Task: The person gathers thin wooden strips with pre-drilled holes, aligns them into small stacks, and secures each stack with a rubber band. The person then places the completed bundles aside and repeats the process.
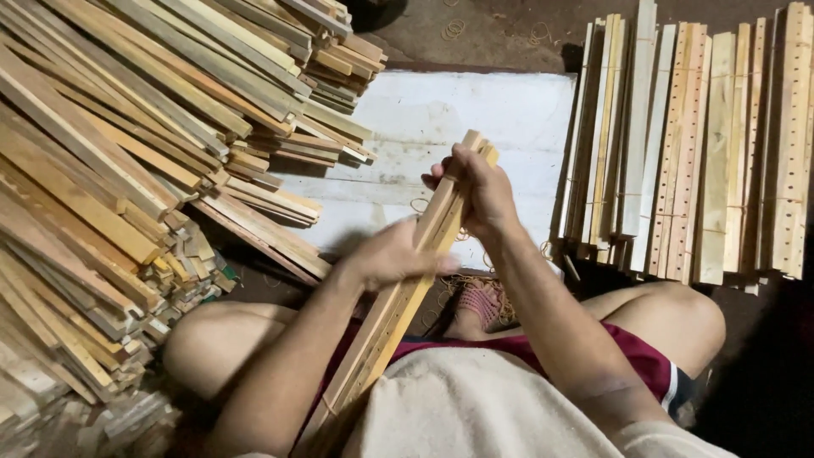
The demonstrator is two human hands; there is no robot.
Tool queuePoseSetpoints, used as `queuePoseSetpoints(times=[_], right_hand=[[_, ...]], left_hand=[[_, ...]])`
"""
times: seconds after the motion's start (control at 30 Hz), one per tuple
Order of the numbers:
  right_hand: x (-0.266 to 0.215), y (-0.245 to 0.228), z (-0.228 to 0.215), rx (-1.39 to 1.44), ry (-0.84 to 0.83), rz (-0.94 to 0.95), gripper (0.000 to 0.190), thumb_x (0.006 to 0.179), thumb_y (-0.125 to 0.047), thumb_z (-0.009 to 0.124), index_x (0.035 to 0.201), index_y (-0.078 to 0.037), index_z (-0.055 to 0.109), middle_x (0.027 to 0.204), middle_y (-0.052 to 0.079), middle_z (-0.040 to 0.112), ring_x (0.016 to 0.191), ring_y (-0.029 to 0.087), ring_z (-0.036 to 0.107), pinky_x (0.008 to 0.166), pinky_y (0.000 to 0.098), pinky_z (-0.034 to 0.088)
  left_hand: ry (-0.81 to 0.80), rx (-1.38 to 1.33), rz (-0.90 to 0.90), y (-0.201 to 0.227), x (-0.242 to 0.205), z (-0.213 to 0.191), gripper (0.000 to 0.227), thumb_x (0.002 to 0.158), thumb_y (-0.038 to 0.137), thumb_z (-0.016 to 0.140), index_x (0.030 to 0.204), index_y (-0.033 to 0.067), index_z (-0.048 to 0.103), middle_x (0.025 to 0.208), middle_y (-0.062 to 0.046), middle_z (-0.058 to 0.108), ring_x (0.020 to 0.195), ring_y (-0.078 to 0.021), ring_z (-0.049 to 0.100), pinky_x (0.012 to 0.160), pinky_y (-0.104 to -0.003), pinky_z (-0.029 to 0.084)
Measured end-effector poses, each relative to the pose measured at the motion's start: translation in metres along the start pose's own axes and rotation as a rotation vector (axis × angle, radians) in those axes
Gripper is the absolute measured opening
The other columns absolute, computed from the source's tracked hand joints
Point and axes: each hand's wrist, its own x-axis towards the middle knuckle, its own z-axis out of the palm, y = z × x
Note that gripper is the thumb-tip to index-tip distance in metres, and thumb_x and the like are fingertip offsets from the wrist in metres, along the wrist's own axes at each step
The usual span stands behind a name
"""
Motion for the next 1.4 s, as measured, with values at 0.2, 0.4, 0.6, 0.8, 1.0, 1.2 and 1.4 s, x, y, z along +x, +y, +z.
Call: queuePoseSetpoints(times=[0.2,0.4,0.6,0.8,1.0,1.2,1.4], right_hand=[[0.029,-0.077,-0.015,0.076,0.081,-0.14,0.024,0.081,-0.011,0.082,0.088,0.001,0.063,0.075,0.01,0.067,0.076,0.023,0.074,0.074,0.0368,0.066],[0.008,-0.021,-0.008,-0.227,0.017,-0.1,0.033,0.081,-0.036,0.083,0.09,-0.005,0.072,0.079,0.013,0.074,0.071,0.023,0.069,0.076,0.0312,0.046],[-0.026,-0.013,-0.035,-0.416,-0.002,-0.187,0.095,0.096,-0.07,0.055,0.158,-0.002,0.034,0.155,0.037,0.037,0.14,0.057,0.037,0.113,0.0675,0.031],[-0.09,-0.017,-0.076,-0.538,-0.148,0.075,0.059,0.081,-0.034,0.085,0.123,0.001,0.061,0.1,0.021,0.07,0.089,0.032,0.072,0.082,0.044,0.063],[-0.072,-0.034,-0.151,-0.257,-0.035,-0.112,0.039,0.074,-0.017,0.087,0.097,0.004,0.064,0.075,0.018,0.066,0.061,0.027,0.072,0.052,0.0364,0.064],[-0.042,-0.115,-0.229,-1.207,0.644,-0.199,0.037,0.088,-0.036,0.073,0.097,-0.003,0.057,0.087,0.028,0.065,0.09,0.048,0.07,0.071,0.0607,0.051],[-0.026,-0.192,-0.306,-1.511,0.868,-0.123,0.062,0.098,-0.056,0.063,0.118,0.002,0.057,0.111,0.029,0.068,0.111,0.05,0.066,0.095,0.0627,0.052]], left_hand=[[0.06,-0.17,-0.012,-0.039,-0.027,0.025,0.062,0.069,0.02,0.093,0.12,-0.0035,0.064,0.096,-0.02,0.071,0.087,-0.0287,0.071,0.071,-0.039,0.063],[0.209,-0.306,0.046,-0.028,0.014,0.024,0.066,0.063,0.011,0.092,0.121,-0.0018,0.065,0.098,-0.013,0.071,0.087,-0.0253,0.071,0.077,-0.04,0.063],[0.249,-0.276,0.299,0.038,0.064,0.022,0.047,0.069,0.015,0.09,0.11,0.0032,0.069,0.087,-0.008,0.069,0.079,-0.0168,0.067,0.07,-0.033,0.061],[0.292,-0.607,0.325,0.1,0.101,0.064,0.059,0.075,0.032,0.093,0.105,-0.0021,0.056,0.076,-0.016,0.069,0.069,-0.024,0.075,0.067,-0.037,0.067],[0.156,-0.672,0.356,0.113,0.16,0.12,0.056,0.084,0.039,0.083,0.106,-0.0021,0.052,0.081,-0.017,0.066,0.071,-0.0245,0.074,0.067,-0.039,0.067],[-0.025,-0.068,0.287,0.118,0.241,0.208,0.107,0.085,0.062,0.074,0.159,-0.0006,0.029,0.154,-0.034,0.04,0.146,-0.0392,0.039,0.121,-0.051,0.032],[-0.195,0.113,0.217,0.121,0.273,0.278,0.09,0.091,0.062,0.064,0.16,0.0115,0.035,0.155,-0.018,0.048,0.145,-0.0285,0.044,0.12,-0.044,0.038]])
